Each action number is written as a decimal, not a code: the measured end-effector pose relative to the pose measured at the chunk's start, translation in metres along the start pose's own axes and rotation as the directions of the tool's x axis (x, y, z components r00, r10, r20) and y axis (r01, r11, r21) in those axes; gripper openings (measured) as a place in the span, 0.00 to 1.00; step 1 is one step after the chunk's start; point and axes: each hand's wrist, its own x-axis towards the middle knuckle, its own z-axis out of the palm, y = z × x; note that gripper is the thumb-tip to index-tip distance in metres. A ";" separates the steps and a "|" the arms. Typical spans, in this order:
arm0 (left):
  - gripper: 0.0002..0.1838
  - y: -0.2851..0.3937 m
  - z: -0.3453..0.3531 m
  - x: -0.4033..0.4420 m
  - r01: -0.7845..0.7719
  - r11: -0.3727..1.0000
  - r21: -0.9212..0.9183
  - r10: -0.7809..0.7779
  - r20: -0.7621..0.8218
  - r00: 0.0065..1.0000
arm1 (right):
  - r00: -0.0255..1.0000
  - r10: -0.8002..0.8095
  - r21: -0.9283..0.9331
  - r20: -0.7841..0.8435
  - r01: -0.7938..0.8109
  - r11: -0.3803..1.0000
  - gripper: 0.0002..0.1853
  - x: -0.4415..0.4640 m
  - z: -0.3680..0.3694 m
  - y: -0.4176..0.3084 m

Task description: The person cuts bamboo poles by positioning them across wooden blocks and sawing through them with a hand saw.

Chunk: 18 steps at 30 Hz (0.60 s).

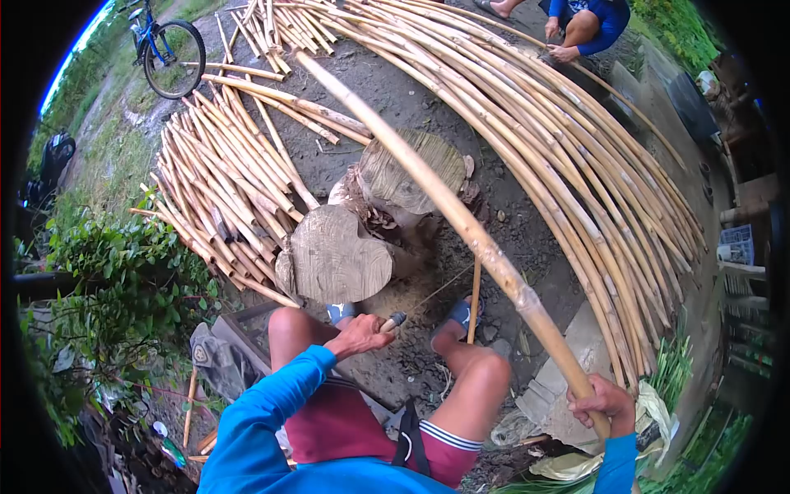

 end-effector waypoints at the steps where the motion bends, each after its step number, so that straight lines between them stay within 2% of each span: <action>1: 0.19 0.002 0.002 -0.002 -0.001 1.000 0.013 0.001 0.000 1.000 | 1.000 -0.005 0.002 0.003 0.005 1.000 0.20 0.000 -0.002 0.015; 3: 0.18 0.001 0.007 -0.005 0.000 0.999 0.040 -0.001 0.007 1.000 | 0.955 -0.175 -0.195 -0.241 0.129 0.972 0.17 0.000 -0.020 0.050; 4: 0.18 -0.003 0.011 -0.005 0.015 0.998 0.062 -0.015 0.006 1.000 | 0.951 -0.204 -0.157 -0.233 0.170 0.973 0.10 0.001 -0.034 0.061; 5: 0.18 -0.007 0.016 -0.003 0.024 0.996 0.086 -0.025 0.006 1.000 | 0.950 -0.201 -0.139 -0.239 0.172 0.975 0.10 0.007 -0.039 0.074; 6: 0.20 -0.015 0.023 -0.002 -0.040 0.994 0.105 0.043 -0.030 0.999 | 0.847 -0.373 -0.535 -0.379 0.128 0.835 0.11 0.011 -0.042 0.080; 7: 0.20 -0.013 0.024 -0.003 -0.045 0.993 0.111 0.048 -0.028 0.998 | 0.710 -0.572 -0.828 -0.411 -0.028 0.560 0.12 0.015 -0.045 0.085; 8: 0.20 -0.013 0.025 -0.007 -0.037 0.991 0.132 0.038 -0.012 0.999 | 0.709 -0.573 -0.827 -0.411 -0.026 0.561 0.12 0.020 -0.046 0.095; 10: 0.20 -0.014 0.027 -0.010 -0.028 0.988 0.149 0.030 -0.005 1.000 | 0.613 -0.636 -0.818 -0.468 -0.029 0.574 0.13 0.028 -0.050 0.118; 13: 0.18 -0.022 0.033 -0.013 -0.023 0.989 0.146 0.020 0.023 1.000 | 0.632 -0.644 -0.837 -0.431 -0.014 0.547 0.12 0.038 -0.046 0.145; 18: 0.19 -0.040 0.042 -0.008 -0.037 0.993 0.112 0.037 -0.001 0.999 | 0.679 -0.597 -0.817 -0.427 -0.005 0.577 0.13 0.053 -0.045 0.179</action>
